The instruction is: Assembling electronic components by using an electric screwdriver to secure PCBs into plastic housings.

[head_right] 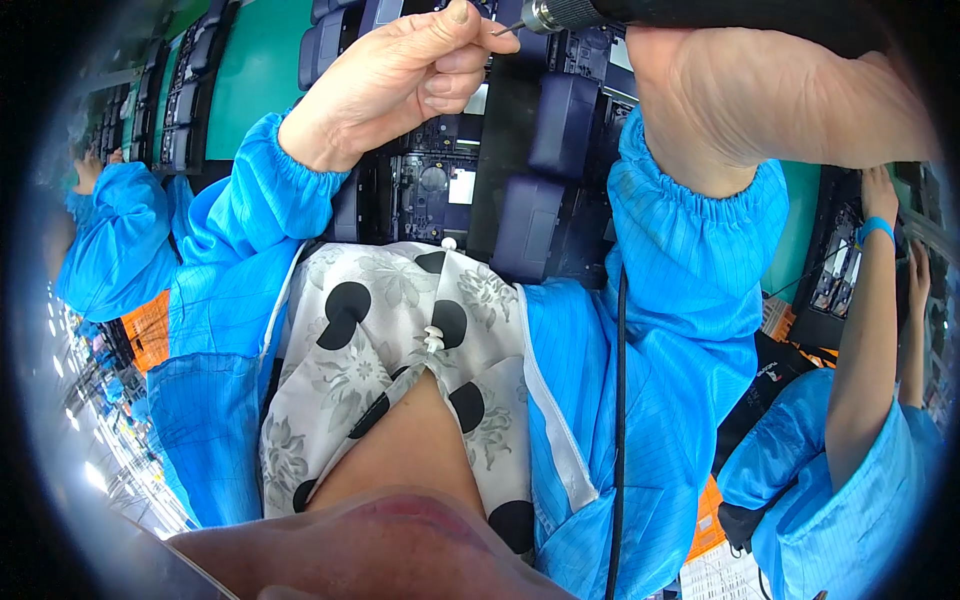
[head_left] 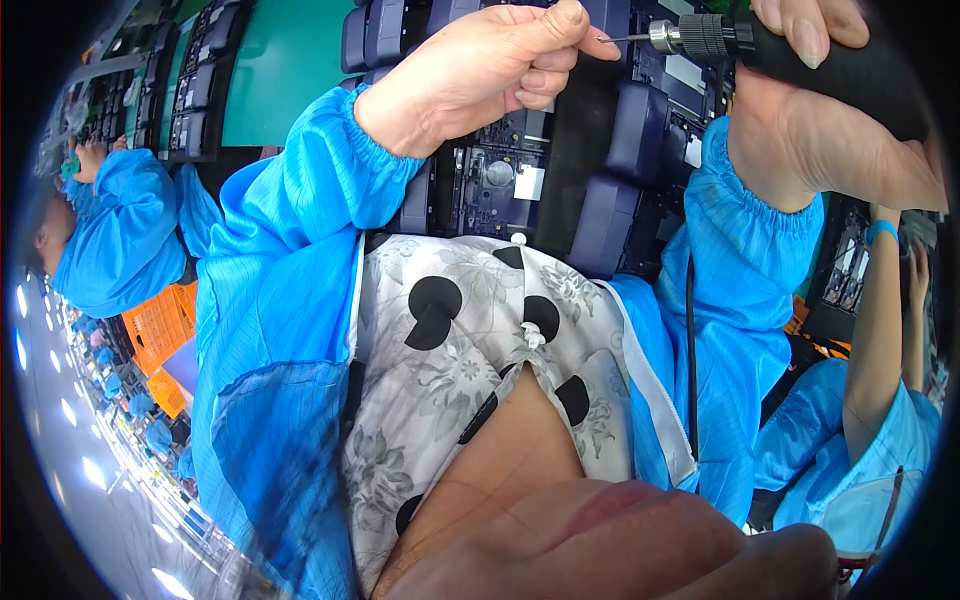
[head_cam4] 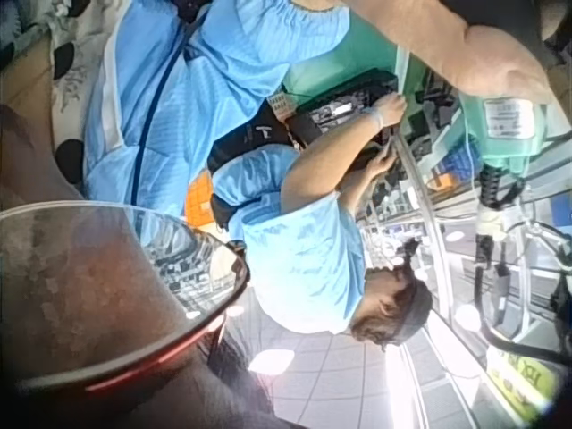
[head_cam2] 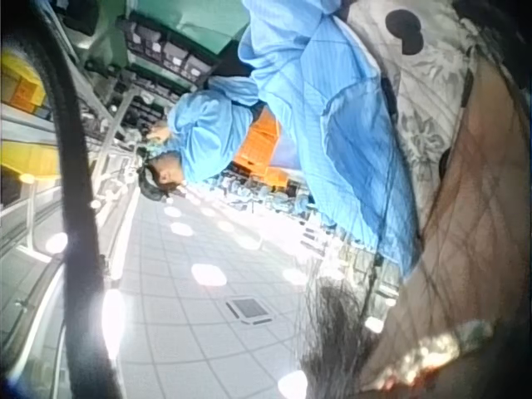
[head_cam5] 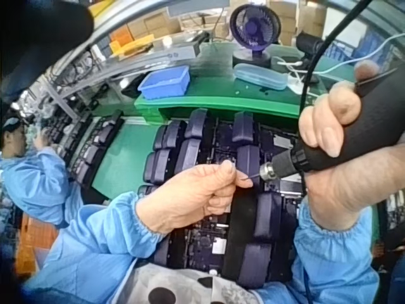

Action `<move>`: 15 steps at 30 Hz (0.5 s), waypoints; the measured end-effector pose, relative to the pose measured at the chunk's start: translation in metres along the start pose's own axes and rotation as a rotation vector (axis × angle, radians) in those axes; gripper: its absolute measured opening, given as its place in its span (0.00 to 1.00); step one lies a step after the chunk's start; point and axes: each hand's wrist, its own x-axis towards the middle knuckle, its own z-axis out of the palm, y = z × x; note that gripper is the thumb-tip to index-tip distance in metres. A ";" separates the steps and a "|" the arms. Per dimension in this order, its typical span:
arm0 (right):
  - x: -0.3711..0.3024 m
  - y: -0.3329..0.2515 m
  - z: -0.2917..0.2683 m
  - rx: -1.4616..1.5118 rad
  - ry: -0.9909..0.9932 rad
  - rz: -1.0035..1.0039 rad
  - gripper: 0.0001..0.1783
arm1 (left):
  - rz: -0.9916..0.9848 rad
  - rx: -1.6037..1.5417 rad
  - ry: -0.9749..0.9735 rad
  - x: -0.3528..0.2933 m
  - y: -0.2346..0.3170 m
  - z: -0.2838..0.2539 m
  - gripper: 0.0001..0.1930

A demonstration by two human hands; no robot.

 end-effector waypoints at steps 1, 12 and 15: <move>0.001 -0.003 -0.001 -0.004 0.009 0.001 0.26 | -0.003 0.000 -0.001 0.000 0.001 0.001 0.19; -0.004 -0.002 -0.001 -0.030 0.017 0.012 0.27 | -0.001 0.039 0.011 -0.001 0.001 -0.004 0.14; -0.004 -0.001 -0.002 -0.029 0.017 0.014 0.27 | 0.014 0.042 -0.006 -0.001 0.001 -0.004 0.14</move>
